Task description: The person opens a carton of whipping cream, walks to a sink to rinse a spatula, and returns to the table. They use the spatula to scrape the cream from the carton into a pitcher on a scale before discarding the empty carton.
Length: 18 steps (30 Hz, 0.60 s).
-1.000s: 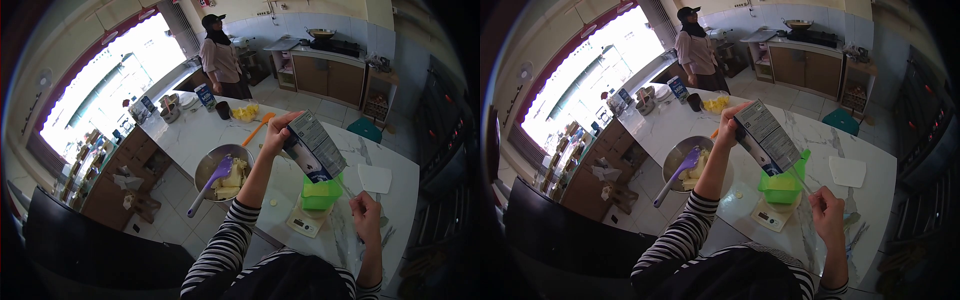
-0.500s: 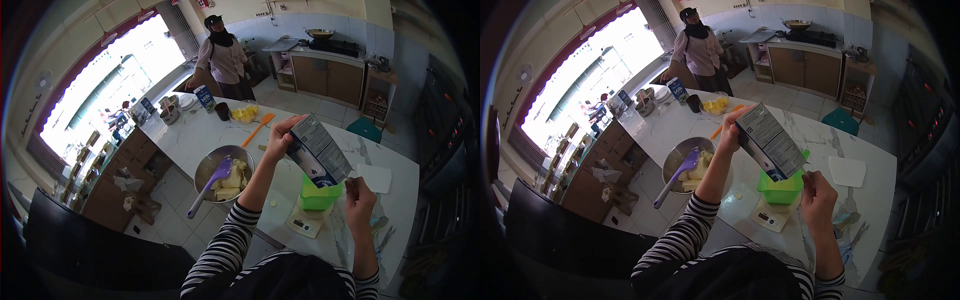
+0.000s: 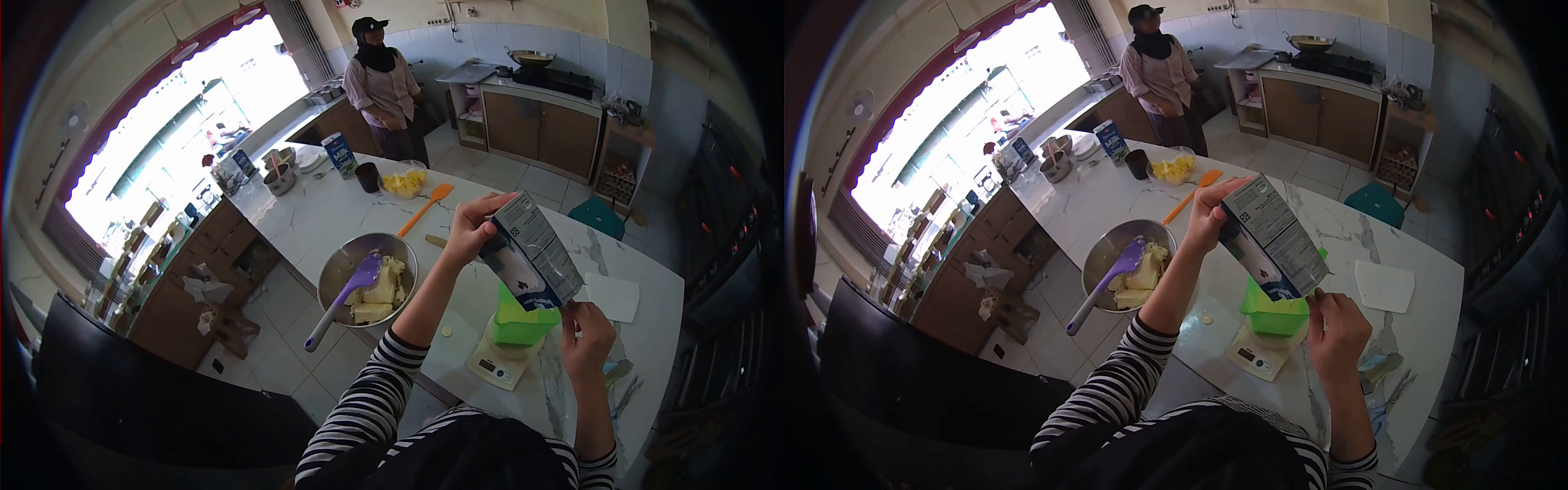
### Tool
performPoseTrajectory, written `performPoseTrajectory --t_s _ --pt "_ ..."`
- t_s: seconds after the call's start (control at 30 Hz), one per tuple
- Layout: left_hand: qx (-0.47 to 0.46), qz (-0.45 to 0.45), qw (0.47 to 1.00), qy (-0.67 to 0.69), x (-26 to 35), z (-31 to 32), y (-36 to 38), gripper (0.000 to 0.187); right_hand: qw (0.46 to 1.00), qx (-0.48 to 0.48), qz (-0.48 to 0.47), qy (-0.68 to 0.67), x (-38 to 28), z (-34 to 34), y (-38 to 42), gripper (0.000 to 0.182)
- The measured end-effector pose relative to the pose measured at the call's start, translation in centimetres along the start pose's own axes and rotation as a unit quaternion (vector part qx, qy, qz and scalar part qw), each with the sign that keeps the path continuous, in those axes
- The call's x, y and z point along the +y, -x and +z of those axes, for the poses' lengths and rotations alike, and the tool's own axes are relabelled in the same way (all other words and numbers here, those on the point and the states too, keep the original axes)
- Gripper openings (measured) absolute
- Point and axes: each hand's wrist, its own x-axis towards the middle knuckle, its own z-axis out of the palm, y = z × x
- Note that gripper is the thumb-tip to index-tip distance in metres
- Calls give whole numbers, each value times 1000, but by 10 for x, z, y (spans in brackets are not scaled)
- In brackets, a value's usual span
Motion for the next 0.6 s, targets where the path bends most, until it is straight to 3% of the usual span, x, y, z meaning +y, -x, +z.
performPoseTrajectory --t_s 0.2,0.27,0.5,0.6 --pt "11 -10 999 -31 6 8 1 82 999 3 -24 32 8 -3 5 9" --pt "1 -16 1000 15 5 9 2 79 997 -38 71 -21 11 -9 5 9" --pt "10 6 999 44 8 5 -1 71 982 -21 149 -113 6 -15 3 11" --pt "16 -5 999 40 13 9 1 78 979 -10 152 -133 3 -13 1 11"
